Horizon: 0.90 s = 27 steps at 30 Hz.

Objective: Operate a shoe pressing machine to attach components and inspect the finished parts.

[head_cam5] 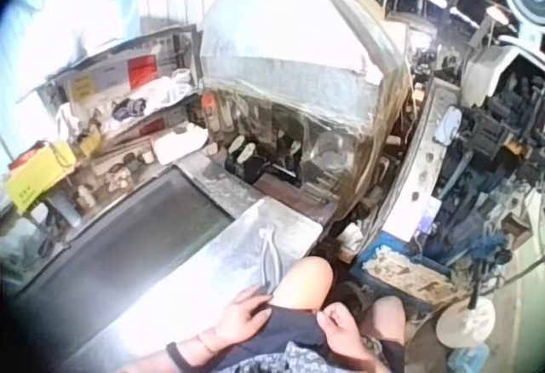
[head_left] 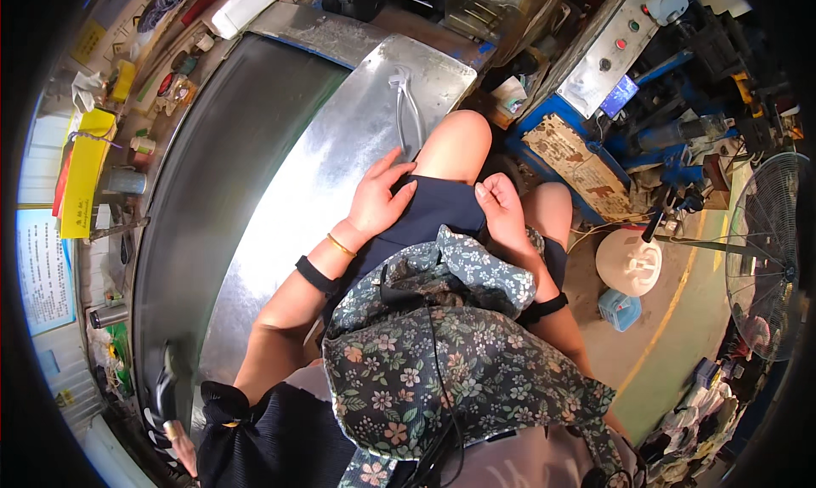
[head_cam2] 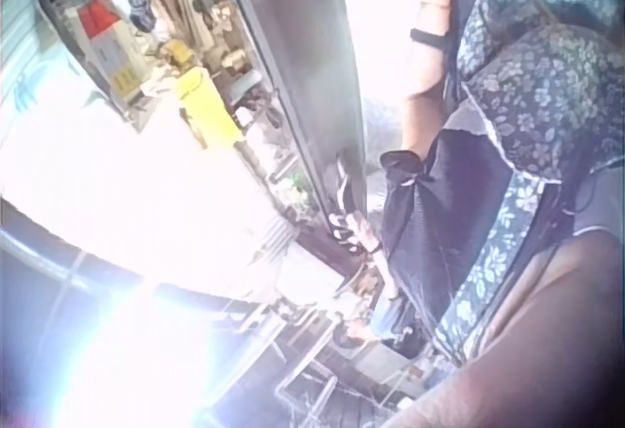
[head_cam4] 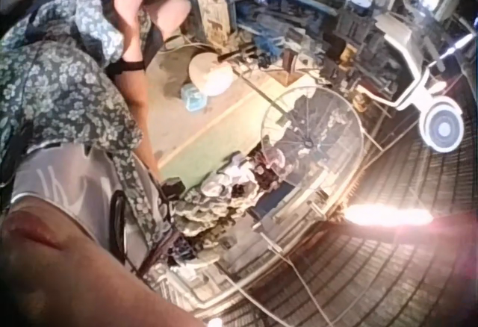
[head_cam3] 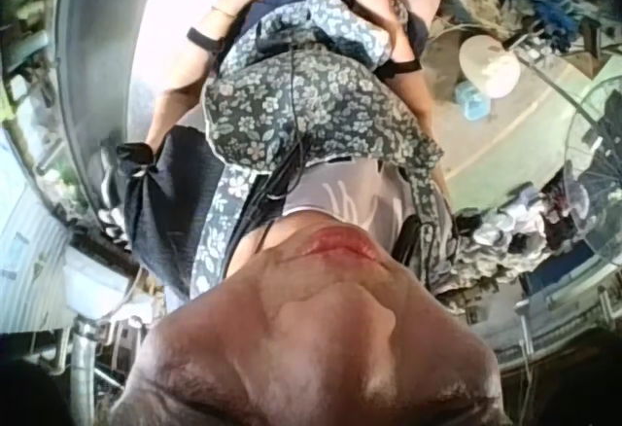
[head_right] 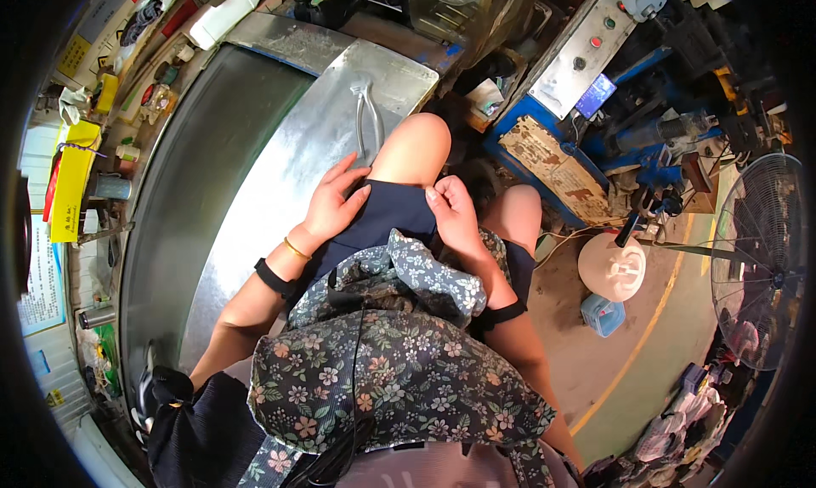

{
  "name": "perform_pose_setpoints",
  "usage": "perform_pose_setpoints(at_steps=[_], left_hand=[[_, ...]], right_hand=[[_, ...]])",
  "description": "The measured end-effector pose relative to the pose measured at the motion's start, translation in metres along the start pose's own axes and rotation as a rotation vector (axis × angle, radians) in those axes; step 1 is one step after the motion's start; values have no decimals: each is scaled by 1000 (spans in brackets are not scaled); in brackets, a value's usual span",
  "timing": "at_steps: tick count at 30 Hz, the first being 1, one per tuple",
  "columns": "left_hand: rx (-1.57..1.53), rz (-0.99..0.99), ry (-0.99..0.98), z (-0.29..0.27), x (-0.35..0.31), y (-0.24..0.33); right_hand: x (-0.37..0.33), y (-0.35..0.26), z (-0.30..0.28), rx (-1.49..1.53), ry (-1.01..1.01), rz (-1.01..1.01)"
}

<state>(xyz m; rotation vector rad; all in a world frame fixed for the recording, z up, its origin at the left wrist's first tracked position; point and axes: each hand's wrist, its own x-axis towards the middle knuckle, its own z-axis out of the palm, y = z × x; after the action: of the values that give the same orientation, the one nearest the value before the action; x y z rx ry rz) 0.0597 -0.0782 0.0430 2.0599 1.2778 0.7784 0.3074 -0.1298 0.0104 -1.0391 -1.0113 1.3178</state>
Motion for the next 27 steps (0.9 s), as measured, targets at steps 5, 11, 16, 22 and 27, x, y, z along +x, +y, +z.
perform_pose_setpoints(at_steps=[5, 11, 16, 22, 27], left_hand=[[-67, 15, -121, -8, 6, 11], [-168, -78, -194, -8, 8, 18], [-220, -176, -206, -5, 10, 12], [-237, -77, -48, 3, 12, 24], [-51, 99, -66, -1, 8, 41]], right_hand=[[-1, -8, 1, -12, -24, -10], [-14, -49, 7, -162, -248, 240], [-29, -63, -1, 47, -224, 325], [-10, -12, -14, -12, -212, 354], [-16, 3, -23, 248, 73, 235]])
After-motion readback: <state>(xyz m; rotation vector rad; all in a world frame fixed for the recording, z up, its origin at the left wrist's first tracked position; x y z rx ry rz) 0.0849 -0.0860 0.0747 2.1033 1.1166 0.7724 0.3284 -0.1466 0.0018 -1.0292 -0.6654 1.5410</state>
